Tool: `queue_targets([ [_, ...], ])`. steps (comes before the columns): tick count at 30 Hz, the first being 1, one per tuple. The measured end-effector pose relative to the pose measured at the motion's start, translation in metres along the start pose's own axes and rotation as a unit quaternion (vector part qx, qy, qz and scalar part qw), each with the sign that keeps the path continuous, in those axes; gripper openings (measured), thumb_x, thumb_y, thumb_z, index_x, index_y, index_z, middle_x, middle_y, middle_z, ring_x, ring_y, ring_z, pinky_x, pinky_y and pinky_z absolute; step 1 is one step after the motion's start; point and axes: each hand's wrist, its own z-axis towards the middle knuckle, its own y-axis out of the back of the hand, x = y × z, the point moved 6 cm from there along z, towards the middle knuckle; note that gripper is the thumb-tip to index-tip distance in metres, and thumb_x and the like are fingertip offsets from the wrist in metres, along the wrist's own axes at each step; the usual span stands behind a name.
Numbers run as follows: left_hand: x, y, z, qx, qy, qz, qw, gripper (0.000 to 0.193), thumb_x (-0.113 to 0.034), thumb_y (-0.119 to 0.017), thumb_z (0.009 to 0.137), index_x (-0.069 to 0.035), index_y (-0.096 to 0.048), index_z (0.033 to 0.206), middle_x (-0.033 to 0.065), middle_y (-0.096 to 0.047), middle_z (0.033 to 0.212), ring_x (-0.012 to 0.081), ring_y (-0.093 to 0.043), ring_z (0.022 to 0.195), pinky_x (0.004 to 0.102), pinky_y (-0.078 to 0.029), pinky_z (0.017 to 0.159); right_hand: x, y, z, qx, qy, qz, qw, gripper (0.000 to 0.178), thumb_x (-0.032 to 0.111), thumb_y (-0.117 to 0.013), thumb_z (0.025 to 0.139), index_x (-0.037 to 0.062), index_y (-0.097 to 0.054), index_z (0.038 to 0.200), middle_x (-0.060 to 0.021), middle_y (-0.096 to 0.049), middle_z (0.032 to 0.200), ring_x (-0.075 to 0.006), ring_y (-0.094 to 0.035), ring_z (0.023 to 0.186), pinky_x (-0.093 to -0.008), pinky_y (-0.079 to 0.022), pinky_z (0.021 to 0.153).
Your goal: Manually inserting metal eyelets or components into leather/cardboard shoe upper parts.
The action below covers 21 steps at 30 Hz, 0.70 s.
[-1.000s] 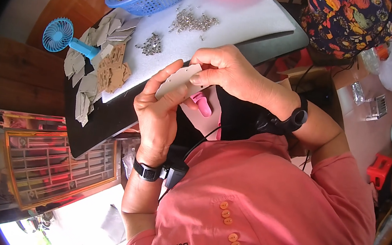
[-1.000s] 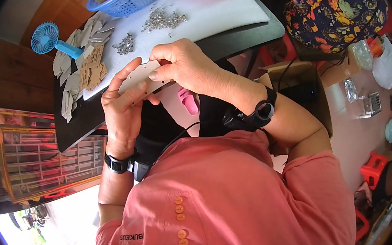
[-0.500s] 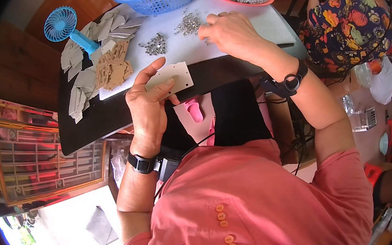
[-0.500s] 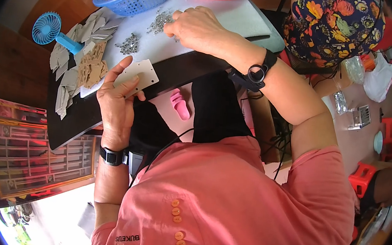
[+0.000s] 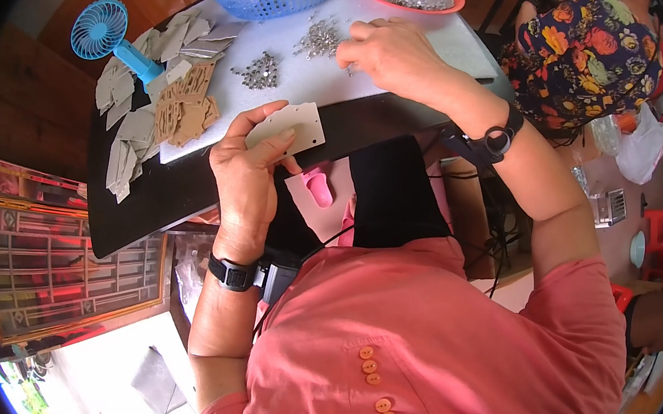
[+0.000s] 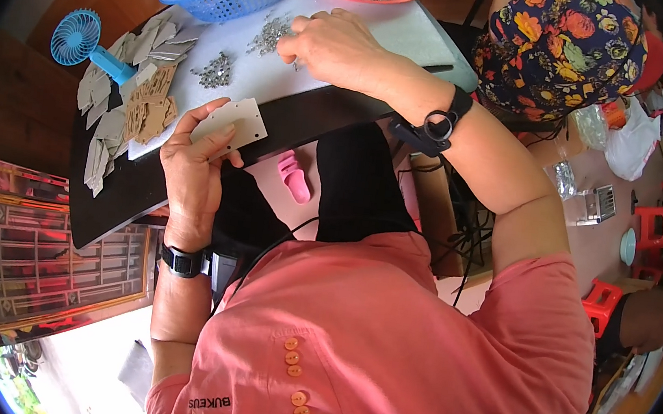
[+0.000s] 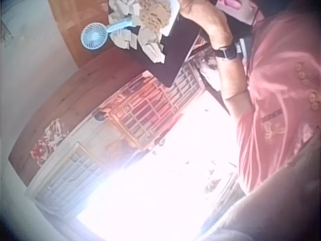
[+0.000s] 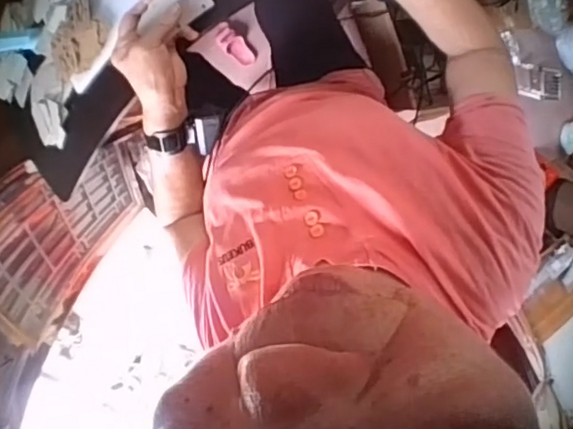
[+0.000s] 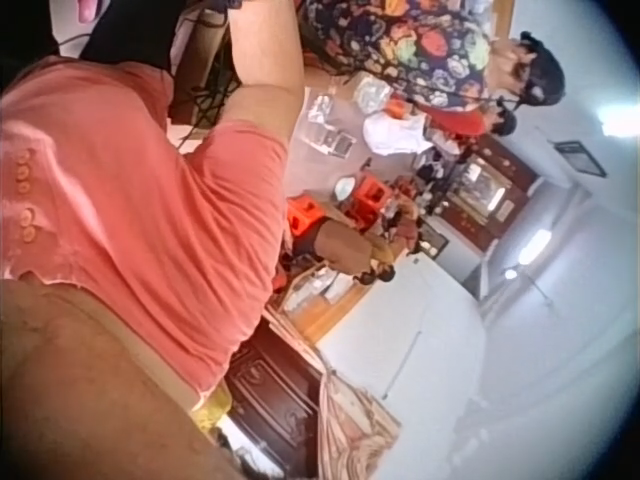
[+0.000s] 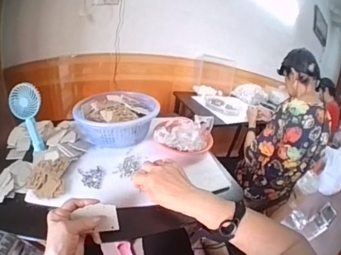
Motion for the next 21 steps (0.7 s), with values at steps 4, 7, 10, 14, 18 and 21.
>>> queue_targets([
  [4,0.002,0.002,0.000,0.003,-0.004,-0.008,1.000,0.030,0.004,-0.063,0.086,0.006,-0.060,0.116,0.0136,-0.066,0.110,0.0179,-0.064,0.081,0.0283,-0.051,0.056,-0.002,-0.005,0.003,0.028,0.008,-0.011,1.000,0.007,0.011,-0.064,0.084,0.0146,-0.063,0.090,-0.0038,-0.057,0.087,-0.0265,-0.060,0.086,-0.0385,-0.045,0.076],
  [7,0.003,0.002,0.000,0.009,-0.013,-0.008,1.000,0.031,0.004,-0.064,0.086,0.006,-0.059,0.116,0.0137,-0.066,0.110,0.0180,-0.064,0.081,0.0285,-0.051,0.056,-0.005,-0.006,0.000,0.043,-0.001,-0.014,0.999,0.004,0.011,-0.063,0.085,0.0134,-0.063,0.088,-0.0039,-0.056,0.088,-0.0264,-0.059,0.090,-0.0390,-0.044,0.079],
  [10,0.003,0.003,0.000,0.005,-0.010,-0.005,1.000,0.031,0.004,-0.065,0.086,0.006,-0.059,0.116,0.0136,-0.066,0.110,0.0179,-0.064,0.081,0.0284,-0.051,0.056,-0.011,0.006,-0.013,0.014,-0.017,0.009,1.000,0.002,0.012,-0.062,0.086,0.0116,-0.063,0.087,-0.0045,-0.056,0.088,-0.0264,-0.057,0.095,-0.0395,-0.043,0.082],
  [14,0.004,0.004,0.000,0.010,-0.012,-0.007,1.000,0.031,0.004,-0.064,0.086,0.006,-0.060,0.117,0.0137,-0.066,0.110,0.0177,-0.064,0.081,0.0279,-0.051,0.056,-0.016,0.011,-0.030,0.040,-0.066,-0.027,0.997,0.004,0.008,-0.060,0.085,0.0103,-0.062,0.085,-0.0043,-0.059,0.092,-0.0262,-0.057,0.097,-0.0402,-0.042,0.083],
  [18,0.001,0.003,-0.001,0.004,-0.016,-0.002,1.000,0.031,0.004,-0.063,0.085,0.005,-0.060,0.116,0.0136,-0.067,0.109,0.0175,-0.064,0.081,0.0275,-0.051,0.056,-0.023,0.020,-0.040,-0.036,-0.077,0.001,0.996,0.005,0.006,-0.061,0.082,0.0099,-0.061,0.085,-0.0031,-0.062,0.092,-0.0246,-0.060,0.093,-0.0412,-0.044,0.081],
  [21,0.003,0.001,-0.001,0.002,-0.016,-0.002,1.000,0.032,0.004,-0.063,0.085,0.006,-0.060,0.117,0.0136,-0.067,0.109,0.0174,-0.064,0.081,0.0274,-0.051,0.057,-0.027,0.026,-0.040,-0.060,-0.147,0.035,0.987,0.003,0.010,-0.064,0.081,0.0089,-0.062,0.084,-0.0039,-0.064,0.086,-0.0262,-0.063,0.087,-0.0430,-0.046,0.076],
])
